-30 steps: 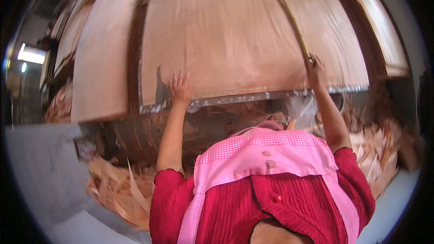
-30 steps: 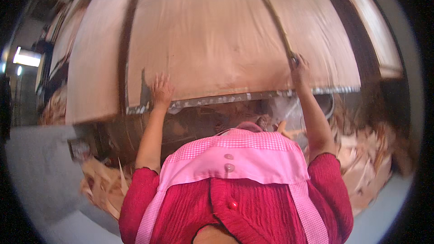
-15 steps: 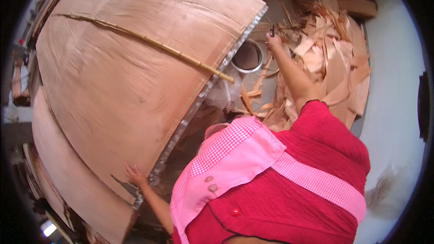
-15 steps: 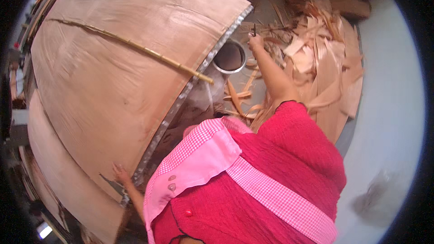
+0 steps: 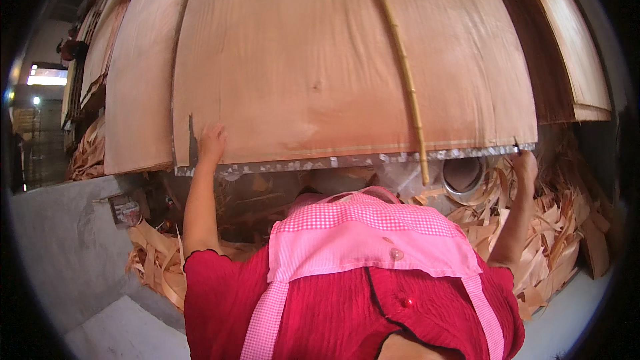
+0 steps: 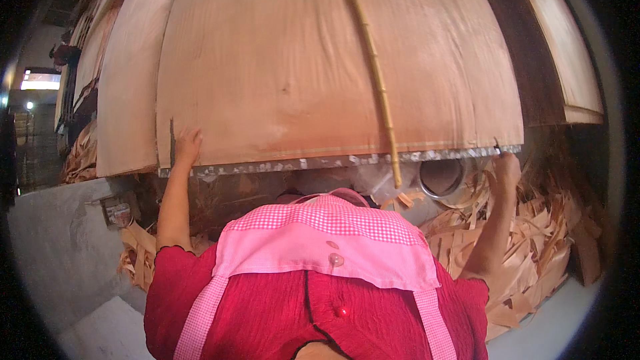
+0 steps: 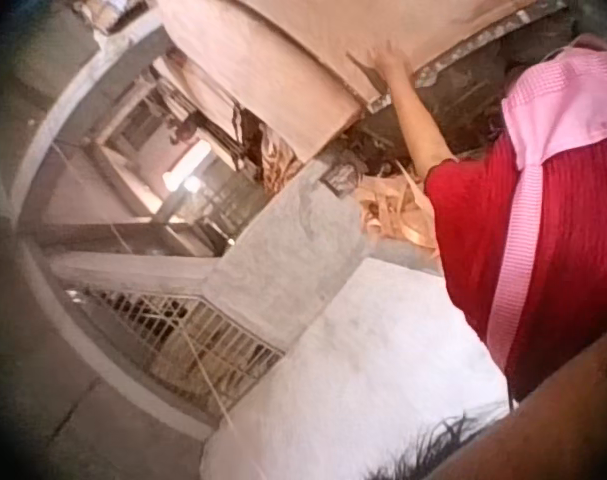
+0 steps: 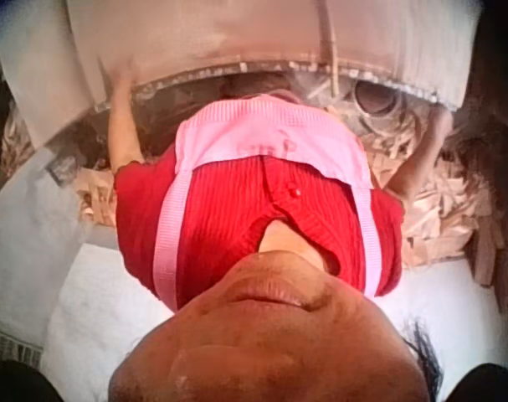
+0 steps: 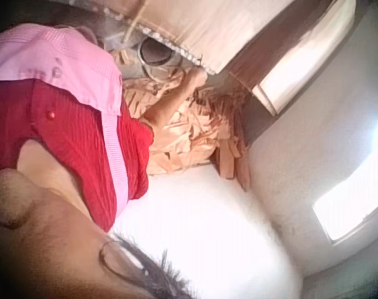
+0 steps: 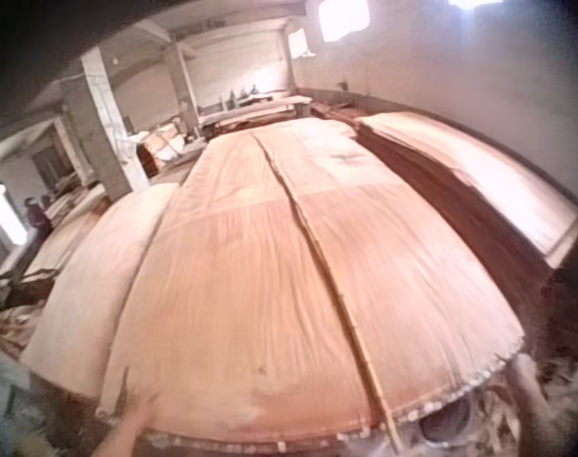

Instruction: The person trims and cuts sheets of wood veneer using a small utility knife, frequently using a long flexible strip of wood as a guide for long cuts.

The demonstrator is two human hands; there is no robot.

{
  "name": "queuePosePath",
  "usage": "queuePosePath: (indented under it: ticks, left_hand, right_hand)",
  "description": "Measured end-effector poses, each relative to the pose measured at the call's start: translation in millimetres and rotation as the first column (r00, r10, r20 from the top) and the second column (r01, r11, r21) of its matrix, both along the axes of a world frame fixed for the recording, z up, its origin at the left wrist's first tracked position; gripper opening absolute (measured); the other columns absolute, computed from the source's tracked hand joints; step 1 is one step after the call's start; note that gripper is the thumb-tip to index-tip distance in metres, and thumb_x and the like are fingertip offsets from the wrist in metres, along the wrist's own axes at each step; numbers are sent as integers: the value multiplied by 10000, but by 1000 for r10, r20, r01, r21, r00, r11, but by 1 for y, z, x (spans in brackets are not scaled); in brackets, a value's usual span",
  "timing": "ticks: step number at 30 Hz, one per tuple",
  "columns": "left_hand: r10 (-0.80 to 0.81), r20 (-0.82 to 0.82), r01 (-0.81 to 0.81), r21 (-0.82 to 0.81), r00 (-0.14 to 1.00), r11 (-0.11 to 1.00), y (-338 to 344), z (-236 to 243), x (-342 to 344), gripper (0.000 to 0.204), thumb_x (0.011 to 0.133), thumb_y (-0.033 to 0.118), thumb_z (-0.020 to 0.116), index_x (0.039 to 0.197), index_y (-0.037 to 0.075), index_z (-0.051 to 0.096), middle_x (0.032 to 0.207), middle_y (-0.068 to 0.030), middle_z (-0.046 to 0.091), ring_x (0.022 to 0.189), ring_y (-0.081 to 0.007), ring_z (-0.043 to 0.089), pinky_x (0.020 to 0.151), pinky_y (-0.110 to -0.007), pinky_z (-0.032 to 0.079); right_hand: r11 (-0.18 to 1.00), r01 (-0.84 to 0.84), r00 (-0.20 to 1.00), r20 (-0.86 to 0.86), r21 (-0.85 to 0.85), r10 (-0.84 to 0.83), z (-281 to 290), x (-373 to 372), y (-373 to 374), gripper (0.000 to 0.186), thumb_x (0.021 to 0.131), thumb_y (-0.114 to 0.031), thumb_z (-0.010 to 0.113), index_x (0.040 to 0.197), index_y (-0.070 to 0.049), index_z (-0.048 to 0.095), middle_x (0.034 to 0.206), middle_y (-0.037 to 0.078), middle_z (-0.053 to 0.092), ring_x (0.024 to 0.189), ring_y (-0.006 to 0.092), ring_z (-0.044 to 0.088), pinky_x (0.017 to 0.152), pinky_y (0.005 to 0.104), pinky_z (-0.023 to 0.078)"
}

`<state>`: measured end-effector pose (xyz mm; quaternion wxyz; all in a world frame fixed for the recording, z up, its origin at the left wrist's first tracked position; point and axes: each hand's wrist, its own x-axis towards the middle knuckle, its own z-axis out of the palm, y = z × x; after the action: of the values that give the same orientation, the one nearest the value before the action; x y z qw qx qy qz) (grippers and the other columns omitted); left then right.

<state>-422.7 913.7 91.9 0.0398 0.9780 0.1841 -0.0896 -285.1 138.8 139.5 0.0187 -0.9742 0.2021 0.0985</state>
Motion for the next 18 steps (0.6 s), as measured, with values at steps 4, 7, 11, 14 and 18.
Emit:
queuePosePath:
  ticks: [4, 7, 11, 14, 18]
  left_hand:
    - [106, 215, -80, -127, 971, 989, 61, 0, 70, 533, 785, 278, 560, 1230, 25, 409, 1261, -193, 411, 1202, -325, 339, 990, -432, 273]
    - [103, 260, -104, -10, 960, 995, 98, -28, 147, 680, 789, 432, 528, 1310, 61, 299, 1356, -164, 284, 1266, -309, 231, 1014, -433, 232]
    - [100, 139, -81, -134, 985, 988, 80, -53, 199, 679, 791, 490, 495, 1317, 101, 312, 1393, -68, 250, 1294, -256, 183, 1038, -433, 173]
    - [-72, 340, 102, -72, 938, 992, 84, -64, 198, 625, 777, 453, 523, 1276, 103, 383, 1371, -29, 298, 1282, -231, 217, 1033, -422, 184]
    - [-71, 455, 165, -171, 888, 971, 106, -72, 193, 553, 736, 357, 597, 1202, 87, 470, 1325, -27, 369, 1246, -232, 288, 1018, -394, 225]
  right_hand:
    - [845, -248, 953, 278, 473, 124, 15, 6, 67, 237, 819, -219, 559, 906, -9, 622, 731, 90, 618, 673, 141, 565, 639, 284, 436]
    - [521, -227, 973, 172, 823, 152, 29, 20, 203, 224, 844, -179, 535, 1011, -40, 592, 695, 23, 575, 625, 93, 519, 572, 237, 421]
    - [316, -18, 895, -125, 949, 427, 34, 33, 404, 368, 814, -72, 493, 1182, -95, 486, 710, -19, 525, 567, 48, 453, 465, 194, 387]
    - [251, -98, 823, -63, 963, 564, 11, 61, 528, 301, 809, -90, 515, 1109, -81, 497, 648, 21, 565, 438, 67, 456, 406, 214, 392]
    - [153, -70, 793, -38, 986, 608, -9, 117, 675, 207, 798, -197, 592, 819, 8, 577, 621, 60, 558, 445, 101, 453, 432, 257, 405]
